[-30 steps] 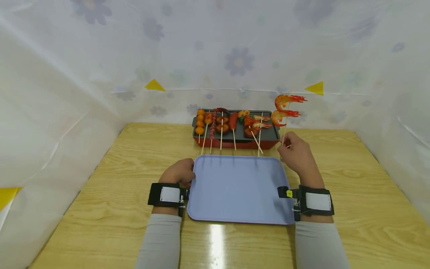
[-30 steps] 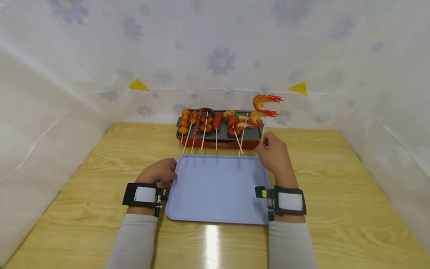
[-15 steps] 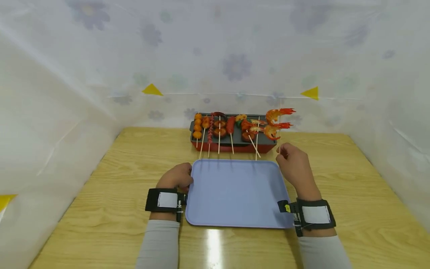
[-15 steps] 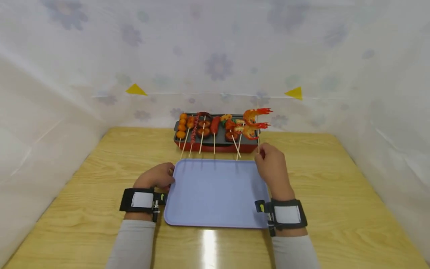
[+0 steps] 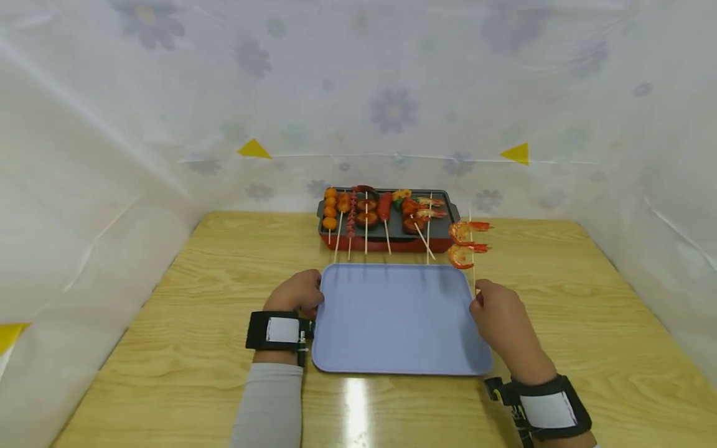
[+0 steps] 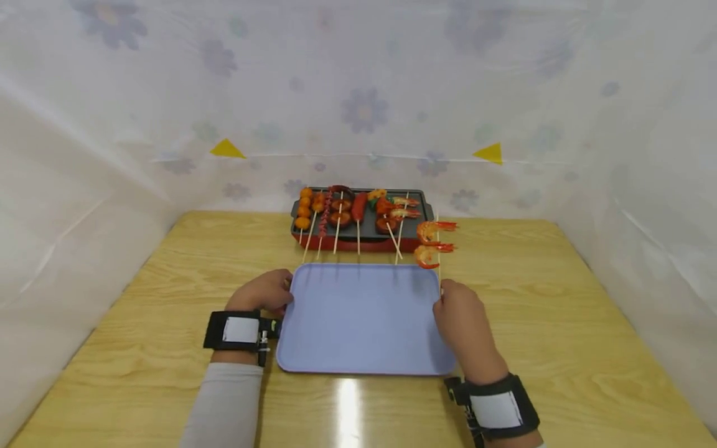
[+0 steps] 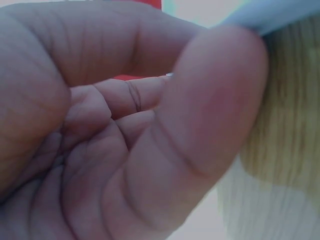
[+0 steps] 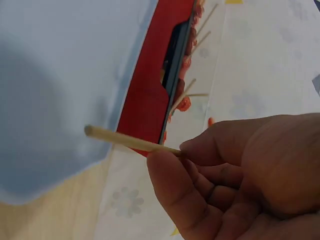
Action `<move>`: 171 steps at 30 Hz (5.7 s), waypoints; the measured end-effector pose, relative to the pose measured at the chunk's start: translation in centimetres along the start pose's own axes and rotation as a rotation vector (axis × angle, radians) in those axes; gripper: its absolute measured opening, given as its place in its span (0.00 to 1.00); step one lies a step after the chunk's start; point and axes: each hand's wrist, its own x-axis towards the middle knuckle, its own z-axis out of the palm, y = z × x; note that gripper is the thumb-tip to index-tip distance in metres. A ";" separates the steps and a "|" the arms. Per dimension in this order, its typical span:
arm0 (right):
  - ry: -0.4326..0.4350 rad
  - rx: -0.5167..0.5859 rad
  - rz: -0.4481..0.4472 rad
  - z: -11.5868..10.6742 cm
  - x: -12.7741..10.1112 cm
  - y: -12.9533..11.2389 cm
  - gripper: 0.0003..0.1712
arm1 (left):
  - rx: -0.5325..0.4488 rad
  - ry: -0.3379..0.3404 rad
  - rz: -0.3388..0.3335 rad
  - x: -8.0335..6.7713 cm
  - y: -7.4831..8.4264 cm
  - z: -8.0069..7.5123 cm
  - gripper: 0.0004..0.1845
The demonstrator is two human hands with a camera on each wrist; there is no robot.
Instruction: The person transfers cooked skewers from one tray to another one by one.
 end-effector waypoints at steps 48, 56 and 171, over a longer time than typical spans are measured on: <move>-0.131 -0.146 0.011 1.9 -2.6 0.3 0.41 | -0.039 -0.001 -0.016 0.5 0.2 0.0 0.25; -0.172 -0.186 -0.010 2.4 -2.6 0.1 0.56 | -0.057 -0.006 -0.047 0.5 0.2 -0.1 0.25; -0.053 0.216 0.049 4.1 11.1 1.1 0.11 | -0.038 0.038 -0.077 0.6 0.4 0.5 0.23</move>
